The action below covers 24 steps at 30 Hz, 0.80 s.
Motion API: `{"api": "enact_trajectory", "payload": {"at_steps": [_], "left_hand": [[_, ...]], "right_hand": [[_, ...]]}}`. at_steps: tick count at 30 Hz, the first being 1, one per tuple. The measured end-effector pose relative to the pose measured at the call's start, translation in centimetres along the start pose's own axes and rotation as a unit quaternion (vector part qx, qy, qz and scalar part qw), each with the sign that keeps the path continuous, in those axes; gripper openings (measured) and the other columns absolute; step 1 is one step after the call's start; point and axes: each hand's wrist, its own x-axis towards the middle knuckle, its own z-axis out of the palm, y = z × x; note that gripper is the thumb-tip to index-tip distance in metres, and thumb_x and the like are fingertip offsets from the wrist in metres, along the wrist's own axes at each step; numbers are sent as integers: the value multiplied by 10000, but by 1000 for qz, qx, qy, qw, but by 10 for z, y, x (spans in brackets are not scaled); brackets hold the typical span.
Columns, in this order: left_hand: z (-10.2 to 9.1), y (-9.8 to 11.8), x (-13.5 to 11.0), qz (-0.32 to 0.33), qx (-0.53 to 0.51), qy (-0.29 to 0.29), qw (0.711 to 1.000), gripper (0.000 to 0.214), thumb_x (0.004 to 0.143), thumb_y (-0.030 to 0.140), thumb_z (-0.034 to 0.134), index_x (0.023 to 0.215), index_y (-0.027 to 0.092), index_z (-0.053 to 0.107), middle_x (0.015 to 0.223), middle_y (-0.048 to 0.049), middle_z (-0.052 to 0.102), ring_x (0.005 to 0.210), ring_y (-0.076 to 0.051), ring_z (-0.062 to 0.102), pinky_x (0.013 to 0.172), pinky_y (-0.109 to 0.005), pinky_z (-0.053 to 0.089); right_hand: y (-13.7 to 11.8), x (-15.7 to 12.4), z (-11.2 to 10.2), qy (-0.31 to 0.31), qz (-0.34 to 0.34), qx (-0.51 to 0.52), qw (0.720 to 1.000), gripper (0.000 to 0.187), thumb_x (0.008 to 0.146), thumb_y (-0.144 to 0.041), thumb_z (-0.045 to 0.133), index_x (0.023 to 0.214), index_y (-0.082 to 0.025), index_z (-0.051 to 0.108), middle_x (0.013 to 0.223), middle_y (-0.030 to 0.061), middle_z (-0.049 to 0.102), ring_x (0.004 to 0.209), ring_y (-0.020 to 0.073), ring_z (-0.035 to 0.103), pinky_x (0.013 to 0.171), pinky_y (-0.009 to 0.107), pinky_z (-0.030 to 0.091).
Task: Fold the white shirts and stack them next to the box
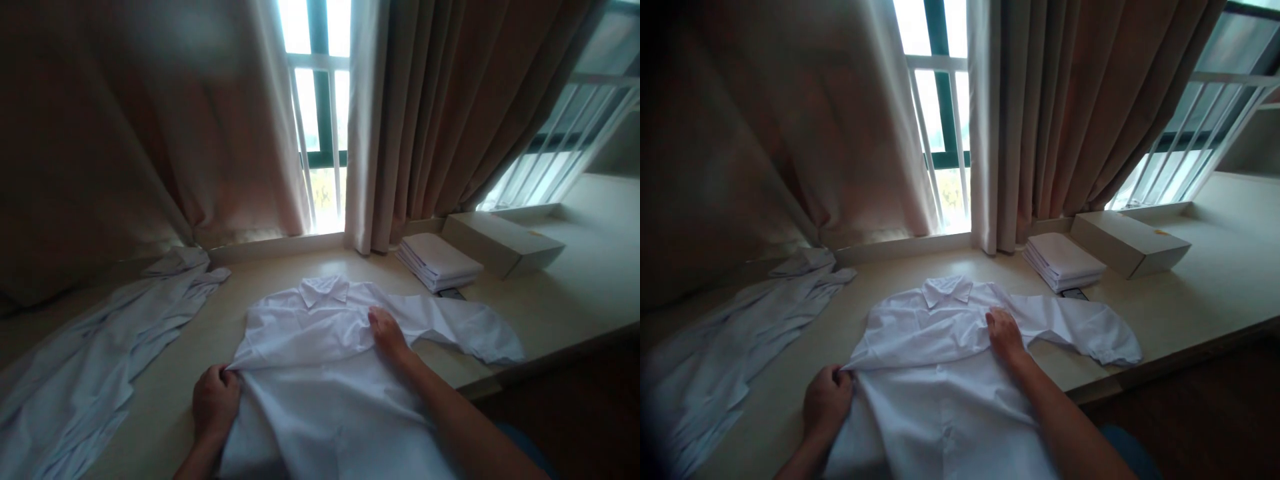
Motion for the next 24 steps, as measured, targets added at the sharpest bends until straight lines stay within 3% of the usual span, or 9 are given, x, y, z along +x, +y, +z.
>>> {"api": "enact_trajectory", "payload": {"at_steps": [5,12,24], "left_hand": [[-1,4,0,16,14,6,1000,223,854,272,389,920,160,571,855,-89,601,835,-234,560,801,-340,428],[-2,6,-1,36,50,0,998,256,865,262,364,915,144,586,840,-100,596,854,-248,553,836,-357,416],[-13,26,-7,40,56,-6,998,280,848,382,445,890,152,599,886,-104,589,870,-247,523,839,-350,389]], "right_hand": [[29,-8,-2,69,41,-40,996,427,907,-153,346,1274,-78,551,1294,152,574,1238,226,469,1092,374,298],[23,-3,-15,93,192,-58,975,489,830,-193,464,1309,-108,515,1216,153,591,1128,277,508,982,349,352],[10,-4,-30,64,216,-105,968,410,860,-229,449,1235,-108,565,1208,176,571,1111,284,499,936,348,353]]}}
